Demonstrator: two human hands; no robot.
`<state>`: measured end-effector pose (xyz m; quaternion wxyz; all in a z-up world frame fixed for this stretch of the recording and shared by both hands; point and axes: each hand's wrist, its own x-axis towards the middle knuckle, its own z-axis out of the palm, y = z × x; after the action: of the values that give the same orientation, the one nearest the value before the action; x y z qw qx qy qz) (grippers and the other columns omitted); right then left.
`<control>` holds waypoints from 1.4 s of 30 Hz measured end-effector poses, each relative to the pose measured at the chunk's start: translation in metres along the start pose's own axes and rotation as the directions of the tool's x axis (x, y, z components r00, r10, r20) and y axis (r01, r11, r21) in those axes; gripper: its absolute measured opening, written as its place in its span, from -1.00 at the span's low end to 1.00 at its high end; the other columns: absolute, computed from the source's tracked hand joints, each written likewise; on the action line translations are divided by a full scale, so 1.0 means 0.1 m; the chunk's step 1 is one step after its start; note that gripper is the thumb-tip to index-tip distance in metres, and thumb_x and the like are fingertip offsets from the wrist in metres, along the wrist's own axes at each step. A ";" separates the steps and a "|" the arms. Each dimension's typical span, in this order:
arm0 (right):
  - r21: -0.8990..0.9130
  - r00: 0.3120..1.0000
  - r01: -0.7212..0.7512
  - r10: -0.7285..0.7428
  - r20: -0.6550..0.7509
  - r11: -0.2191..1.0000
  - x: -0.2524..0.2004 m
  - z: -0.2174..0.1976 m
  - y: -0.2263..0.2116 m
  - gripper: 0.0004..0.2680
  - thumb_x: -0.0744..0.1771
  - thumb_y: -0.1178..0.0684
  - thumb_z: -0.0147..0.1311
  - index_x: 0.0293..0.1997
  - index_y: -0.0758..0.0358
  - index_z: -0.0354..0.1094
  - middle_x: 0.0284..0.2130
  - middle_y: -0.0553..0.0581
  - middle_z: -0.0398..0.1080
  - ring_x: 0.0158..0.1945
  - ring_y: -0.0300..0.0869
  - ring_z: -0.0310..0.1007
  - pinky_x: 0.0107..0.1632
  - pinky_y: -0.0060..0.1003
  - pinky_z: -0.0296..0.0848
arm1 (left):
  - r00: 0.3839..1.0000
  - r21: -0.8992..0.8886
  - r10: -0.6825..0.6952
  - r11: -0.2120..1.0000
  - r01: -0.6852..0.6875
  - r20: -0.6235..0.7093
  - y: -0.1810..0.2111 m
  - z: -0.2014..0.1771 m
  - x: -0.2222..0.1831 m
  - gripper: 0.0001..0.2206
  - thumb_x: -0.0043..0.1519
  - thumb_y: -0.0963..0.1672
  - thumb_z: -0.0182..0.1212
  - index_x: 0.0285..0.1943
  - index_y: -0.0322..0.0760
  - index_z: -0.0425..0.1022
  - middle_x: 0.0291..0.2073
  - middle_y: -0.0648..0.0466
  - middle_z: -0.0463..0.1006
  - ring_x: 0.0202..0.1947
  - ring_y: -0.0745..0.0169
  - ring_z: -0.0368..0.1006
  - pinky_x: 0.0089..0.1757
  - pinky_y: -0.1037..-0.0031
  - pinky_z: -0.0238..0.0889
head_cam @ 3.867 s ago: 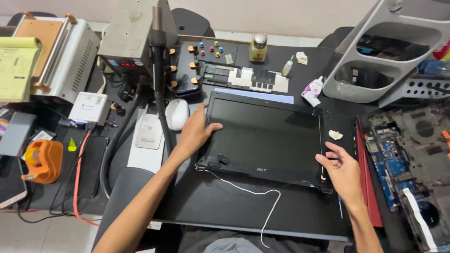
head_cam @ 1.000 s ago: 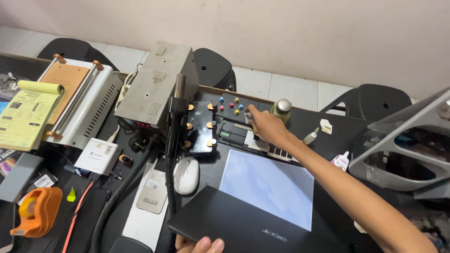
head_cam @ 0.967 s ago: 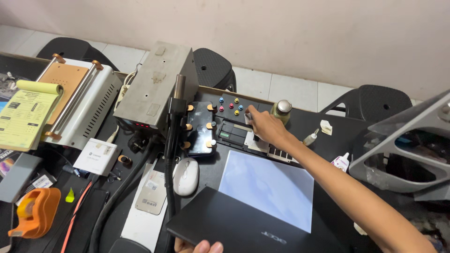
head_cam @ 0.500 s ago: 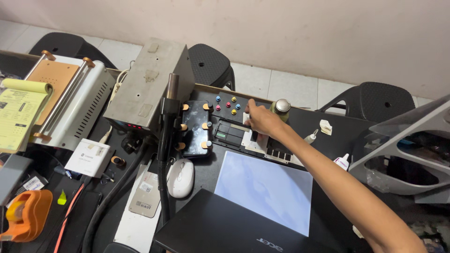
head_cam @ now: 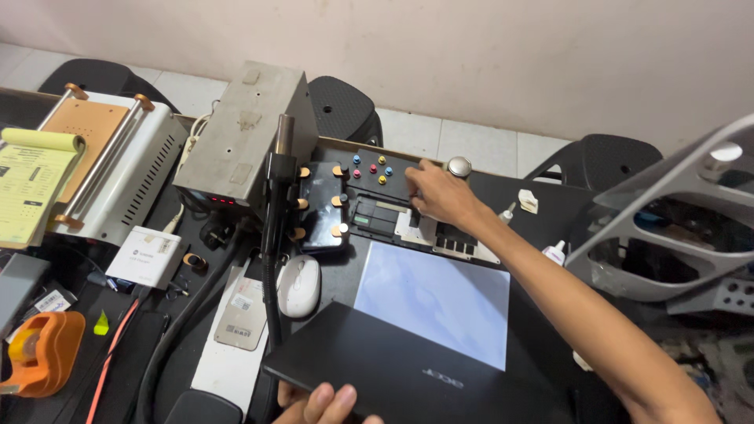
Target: The person disassembles the laptop screen assembly, removes the plastic bezel, and separates the internal motherboard from the chassis using a screwdriver and hands.
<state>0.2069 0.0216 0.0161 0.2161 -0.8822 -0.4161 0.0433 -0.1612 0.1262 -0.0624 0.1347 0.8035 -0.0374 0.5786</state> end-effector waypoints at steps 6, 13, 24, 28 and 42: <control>0.125 0.994 0.041 -0.027 -0.110 0.991 -0.57 -0.67 -0.21 -0.91 0.25 0.26 0.14 -0.26 0.37 0.32 -0.38 0.26 0.44 -0.28 0.05 0.53 -0.19 -0.12 0.50 | 0.929 -0.027 0.366 0.931 -0.365 0.056 -0.36 0.04 0.52 -0.66 0.44 0.05 0.06 0.37 0.16 0.21 0.28 0.01 0.28 0.45 0.03 0.11 0.33 -0.20 -0.28; 0.362 0.950 -0.151 0.236 -0.204 0.920 -1.81 -1.57 -0.61 -0.83 0.36 0.14 0.17 0.01 0.35 0.41 -0.29 0.09 0.56 -0.25 -0.25 0.54 -0.18 -0.32 0.52 | 0.928 -0.083 0.290 0.957 -0.278 0.234 -0.19 -0.02 1.12 -0.62 0.30 0.00 0.31 0.26 -0.08 0.42 0.18 -0.08 0.40 0.29 -0.04 0.27 0.27 -0.04 -0.30; 0.309 0.728 -0.240 0.381 -0.570 0.920 -3.79 -1.60 -1.52 -0.90 0.41 0.37 0.08 -0.04 0.39 0.45 -0.16 0.15 0.47 -0.13 -0.22 0.55 -0.07 -0.42 0.55 | 0.781 -0.452 0.466 0.851 -0.267 0.415 0.58 0.10 2.01 -0.57 0.24 -0.10 0.40 0.21 -0.45 0.43 -0.09 -0.16 0.44 -0.06 -0.14 0.39 0.07 0.03 0.29; 0.634 0.613 -0.028 0.514 -0.600 0.773 -3.91 -1.24 -1.59 -0.88 0.40 0.35 0.05 0.04 0.41 0.33 -0.10 0.15 0.45 0.04 -0.17 0.57 0.16 -0.34 0.54 | 0.720 -0.575 0.560 0.771 -0.273 0.410 1.02 0.23 2.05 -0.54 0.25 -0.10 0.39 0.27 -0.47 0.43 -0.09 -0.14 0.46 -0.11 -0.07 0.41 0.06 0.10 0.28; 0.658 0.537 0.115 0.511 -0.672 0.744 -3.98 -0.74 -1.31 -0.93 0.44 0.34 0.01 0.01 0.38 0.29 -0.09 0.14 0.34 -0.02 -0.09 0.59 0.15 -0.31 0.51 | 0.821 -0.490 0.497 0.810 -0.323 0.281 1.51 0.46 1.67 -0.64 0.29 -0.17 0.28 0.30 -0.20 0.53 -0.03 0.00 0.50 -0.18 0.15 0.39 -0.03 0.34 0.20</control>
<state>-0.1267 -0.2297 0.0963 0.6600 -0.7125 -0.1140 -0.2093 -0.0967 -0.0150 0.1067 0.1635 0.8266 -0.3641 0.3968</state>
